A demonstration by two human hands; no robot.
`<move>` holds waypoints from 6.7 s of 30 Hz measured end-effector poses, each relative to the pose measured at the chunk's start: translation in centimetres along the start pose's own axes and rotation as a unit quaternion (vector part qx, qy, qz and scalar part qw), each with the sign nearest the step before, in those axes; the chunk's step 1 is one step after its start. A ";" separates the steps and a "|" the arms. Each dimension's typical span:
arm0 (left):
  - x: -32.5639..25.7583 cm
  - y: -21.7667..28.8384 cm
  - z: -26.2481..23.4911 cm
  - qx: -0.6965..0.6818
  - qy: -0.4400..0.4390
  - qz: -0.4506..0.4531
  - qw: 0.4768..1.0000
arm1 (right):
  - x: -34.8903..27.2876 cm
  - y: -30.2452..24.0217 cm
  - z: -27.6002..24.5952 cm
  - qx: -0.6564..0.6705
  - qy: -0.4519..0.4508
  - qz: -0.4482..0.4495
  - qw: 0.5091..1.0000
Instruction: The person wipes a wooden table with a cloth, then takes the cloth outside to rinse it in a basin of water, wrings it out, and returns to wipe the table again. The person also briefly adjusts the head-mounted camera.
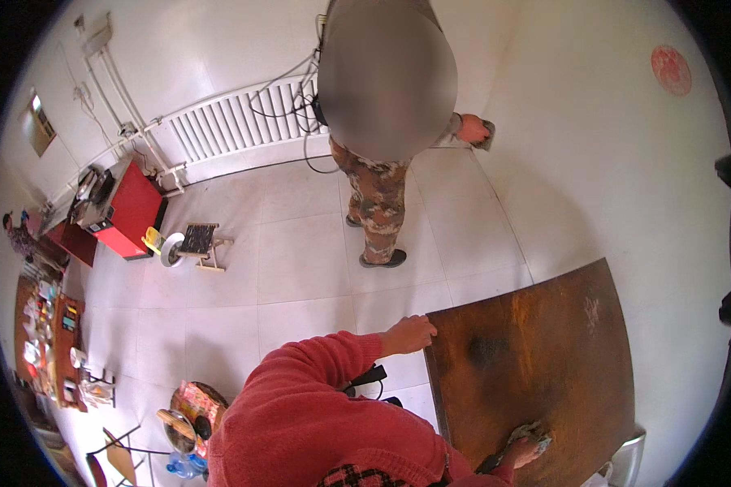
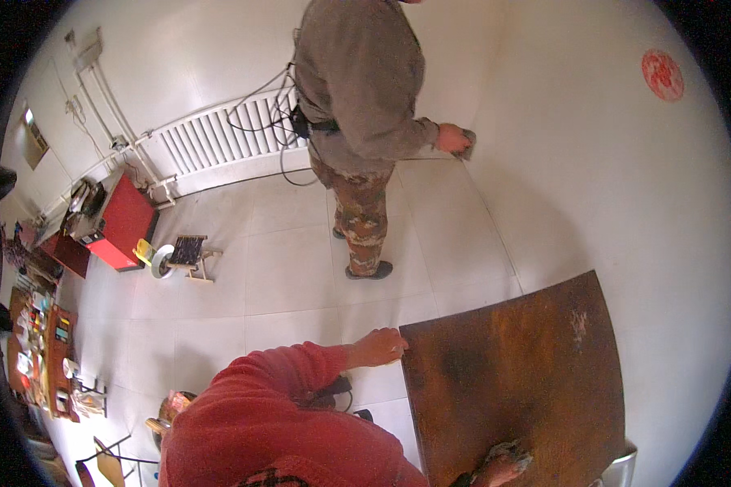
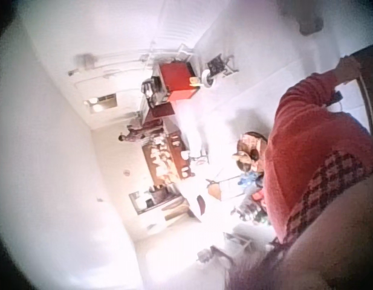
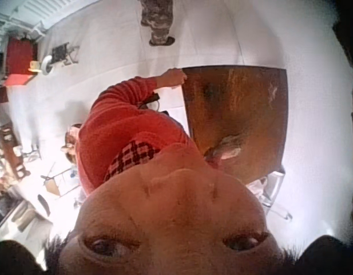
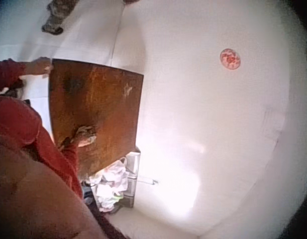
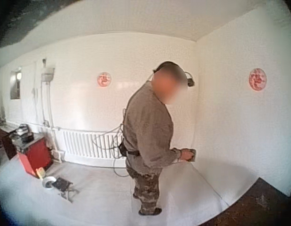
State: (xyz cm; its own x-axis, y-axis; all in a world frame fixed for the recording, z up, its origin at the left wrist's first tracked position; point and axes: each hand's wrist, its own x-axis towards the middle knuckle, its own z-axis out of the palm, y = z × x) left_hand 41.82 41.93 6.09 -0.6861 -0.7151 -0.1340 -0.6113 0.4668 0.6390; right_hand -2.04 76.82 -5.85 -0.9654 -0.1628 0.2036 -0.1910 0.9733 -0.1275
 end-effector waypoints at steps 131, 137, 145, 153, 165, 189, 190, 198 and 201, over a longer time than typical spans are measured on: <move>0.4 -5.8 -66.4 0.503 0.315 0.373 0.713 | -26.9 -76.2 -24.1 0.688 -0.152 -0.279 0.653; 2.0 -11.5 -69.0 0.511 0.390 0.330 0.691 | -26.2 -76.2 -24.8 0.706 -0.176 -0.226 0.648; 4.1 -21.3 -73.2 0.251 0.489 0.274 0.789 | -25.9 -76.5 -24.4 0.660 -0.125 -0.227 0.705; 10.0 -31.5 -74.2 -0.157 0.115 0.212 0.958 | -24.9 -77.6 -25.6 0.648 -0.028 -0.182 0.739; 10.3 -39.9 -82.2 -0.169 0.102 0.291 0.936 | -19.5 -74.0 -24.2 0.559 0.008 -0.137 0.817; 13.7 -34.4 -76.0 -0.178 0.044 0.276 0.944 | -28.6 -77.6 -25.3 0.425 0.020 -0.168 0.889; 13.7 -33.6 -75.4 -0.179 0.077 0.310 0.931 | -29.0 -77.6 -25.7 0.395 0.007 -0.143 0.907; 13.5 -28.6 -73.1 -0.056 0.221 0.302 0.926 | -28.6 -74.2 -27.4 0.436 -0.020 -0.157 0.886; 13.4 -27.9 -72.7 -0.036 0.258 0.314 0.913 | -29.0 -72.9 -27.8 0.447 0.042 -0.134 0.884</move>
State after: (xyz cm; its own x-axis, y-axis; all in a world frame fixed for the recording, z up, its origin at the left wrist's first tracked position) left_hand 78.30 -18.47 41.51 -0.6031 -0.4772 0.6392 -0.1212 0.8468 0.5178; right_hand 44.81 15.13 24.48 -0.8552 -0.3179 0.4093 -0.5103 0.3790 -0.7719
